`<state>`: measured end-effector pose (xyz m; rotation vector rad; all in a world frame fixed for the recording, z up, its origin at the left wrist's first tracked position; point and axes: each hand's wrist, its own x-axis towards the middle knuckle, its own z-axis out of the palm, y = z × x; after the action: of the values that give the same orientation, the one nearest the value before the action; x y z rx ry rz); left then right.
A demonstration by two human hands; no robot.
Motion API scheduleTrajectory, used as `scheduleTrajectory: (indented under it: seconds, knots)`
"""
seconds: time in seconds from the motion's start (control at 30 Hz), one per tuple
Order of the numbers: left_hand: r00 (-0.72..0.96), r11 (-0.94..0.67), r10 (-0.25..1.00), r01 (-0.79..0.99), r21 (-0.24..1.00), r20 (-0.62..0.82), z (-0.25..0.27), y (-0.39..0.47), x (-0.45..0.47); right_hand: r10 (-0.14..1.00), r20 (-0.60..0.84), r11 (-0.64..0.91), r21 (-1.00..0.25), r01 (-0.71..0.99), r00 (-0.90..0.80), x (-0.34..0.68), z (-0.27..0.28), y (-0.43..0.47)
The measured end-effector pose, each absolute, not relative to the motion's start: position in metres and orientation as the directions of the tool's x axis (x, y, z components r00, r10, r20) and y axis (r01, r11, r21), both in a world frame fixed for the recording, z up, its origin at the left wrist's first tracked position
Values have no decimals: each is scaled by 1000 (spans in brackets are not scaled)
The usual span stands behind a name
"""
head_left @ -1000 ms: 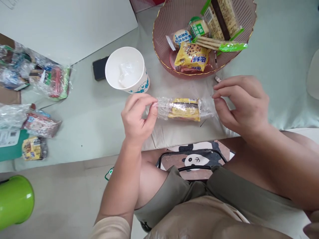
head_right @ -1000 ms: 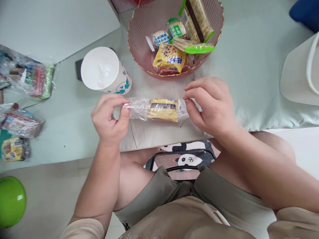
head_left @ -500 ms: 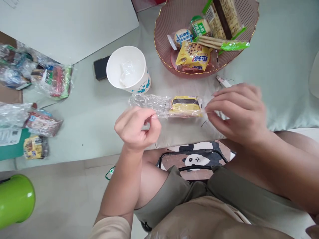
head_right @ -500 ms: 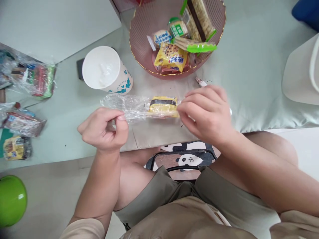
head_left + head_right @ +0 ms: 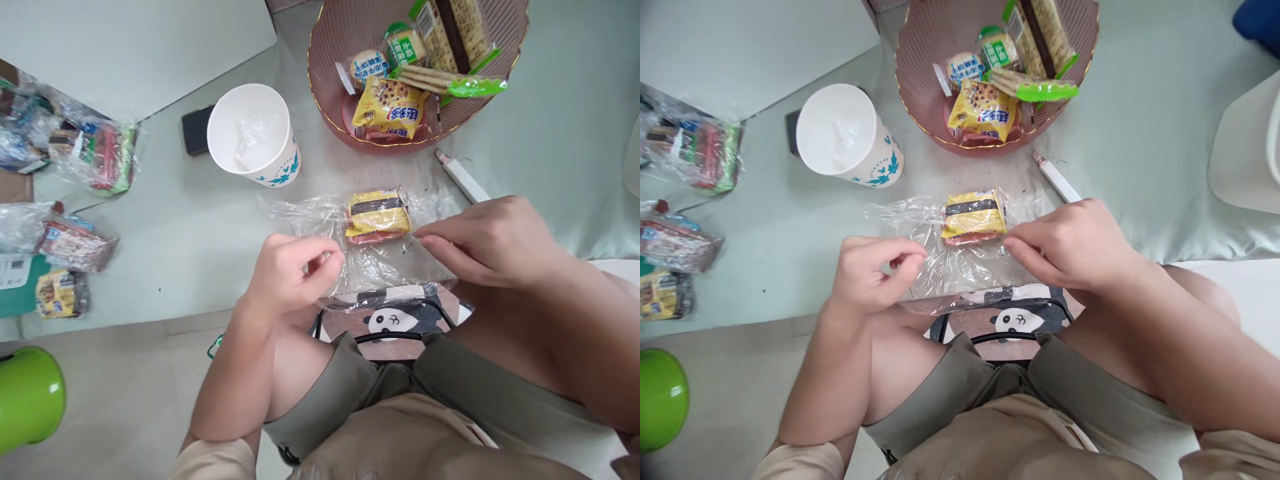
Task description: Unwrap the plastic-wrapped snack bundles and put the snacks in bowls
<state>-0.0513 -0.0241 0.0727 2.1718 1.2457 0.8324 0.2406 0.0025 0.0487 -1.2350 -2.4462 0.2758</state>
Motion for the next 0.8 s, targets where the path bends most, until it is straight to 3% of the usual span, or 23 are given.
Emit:
scheduleTrajectory:
  seconds: [0.1,0.23,0.3,0.4,0.5,0.67,0.8]
  knots:
    - [264,-350,937,706,616,230,61,-16,-51,821,401,505,-176,845,-407,234,44,3]
    - [169,-266,962,765,587,216,51,-7,-49,882,380,377,-213,902,-279,222,47,6]
    - [176,-260,964,795,549,202,49,-5,-47,862,411,412,-226,883,-297,214,51,5]
    - [243,-266,964,826,498,113,49,-5,-44,749,465,633,-291,717,-472,200,53,3]
    - [287,-237,957,861,451,-44,50,-6,-44,691,355,722,-382,577,-630,189,44,5]
    - [271,-139,911,911,388,-310,47,-3,-55,771,201,624,-428,654,-604,187,29,16]
    - [265,-140,890,934,330,-371,44,-2,-67,782,186,609,-428,667,-595,192,27,21]
